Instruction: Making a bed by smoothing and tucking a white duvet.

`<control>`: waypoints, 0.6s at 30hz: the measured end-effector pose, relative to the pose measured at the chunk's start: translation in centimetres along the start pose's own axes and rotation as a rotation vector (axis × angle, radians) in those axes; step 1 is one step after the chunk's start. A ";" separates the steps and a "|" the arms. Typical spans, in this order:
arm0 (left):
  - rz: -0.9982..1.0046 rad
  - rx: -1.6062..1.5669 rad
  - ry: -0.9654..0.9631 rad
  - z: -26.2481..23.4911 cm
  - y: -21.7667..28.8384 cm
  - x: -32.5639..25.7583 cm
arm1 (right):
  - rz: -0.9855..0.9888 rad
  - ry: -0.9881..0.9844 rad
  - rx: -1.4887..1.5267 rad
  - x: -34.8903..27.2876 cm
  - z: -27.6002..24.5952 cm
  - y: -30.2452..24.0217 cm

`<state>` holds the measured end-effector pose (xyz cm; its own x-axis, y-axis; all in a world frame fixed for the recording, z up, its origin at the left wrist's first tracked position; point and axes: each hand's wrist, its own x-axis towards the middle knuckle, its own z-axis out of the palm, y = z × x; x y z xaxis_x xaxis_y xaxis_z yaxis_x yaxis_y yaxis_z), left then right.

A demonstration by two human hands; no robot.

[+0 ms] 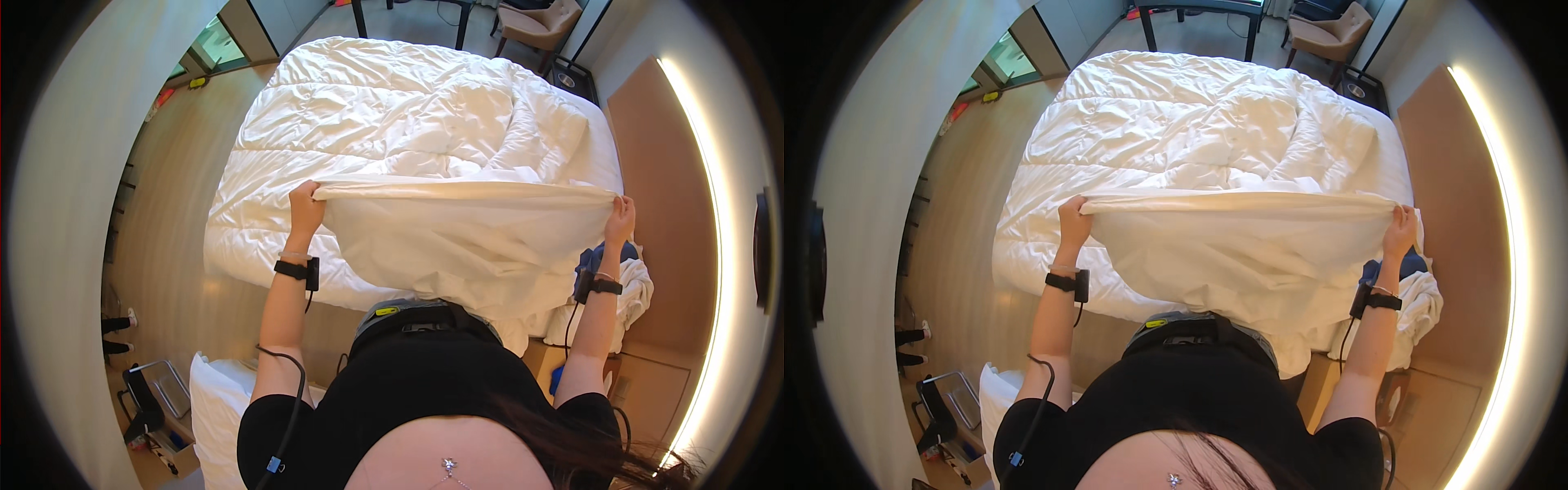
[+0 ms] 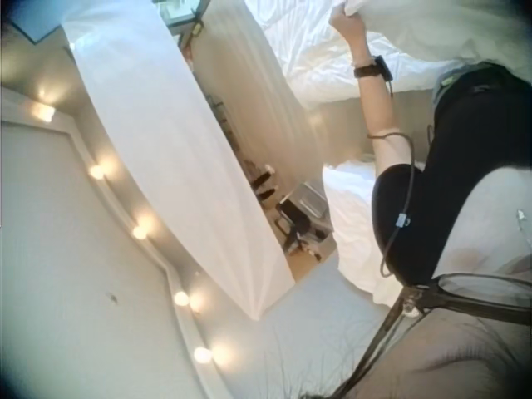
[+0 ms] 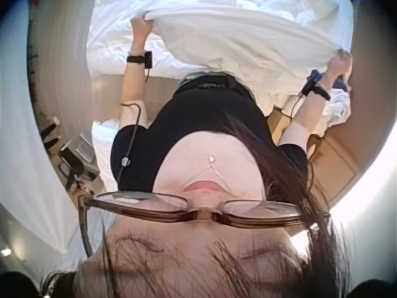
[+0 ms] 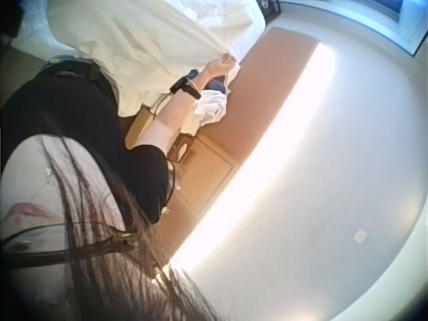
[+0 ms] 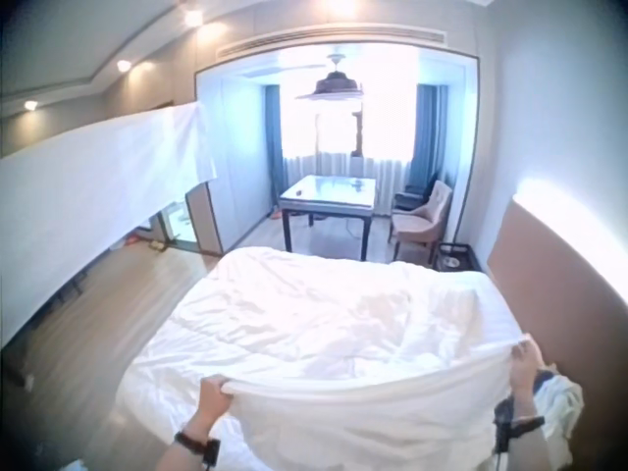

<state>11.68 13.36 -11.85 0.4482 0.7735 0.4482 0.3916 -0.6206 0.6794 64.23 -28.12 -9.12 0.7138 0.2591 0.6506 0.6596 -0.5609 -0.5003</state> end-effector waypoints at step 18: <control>0.232 0.208 -0.260 0.0 8.6 -1.4 | -0.130 0.115 -0.339 -2.8 1.6 -7.9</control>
<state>14.39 6.91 -6.62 0.7216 0.5681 0.3956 0.3983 -0.8081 0.4339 57.40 -23.13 -7.88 0.5852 0.2663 0.7659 0.6139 -0.7626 -0.2039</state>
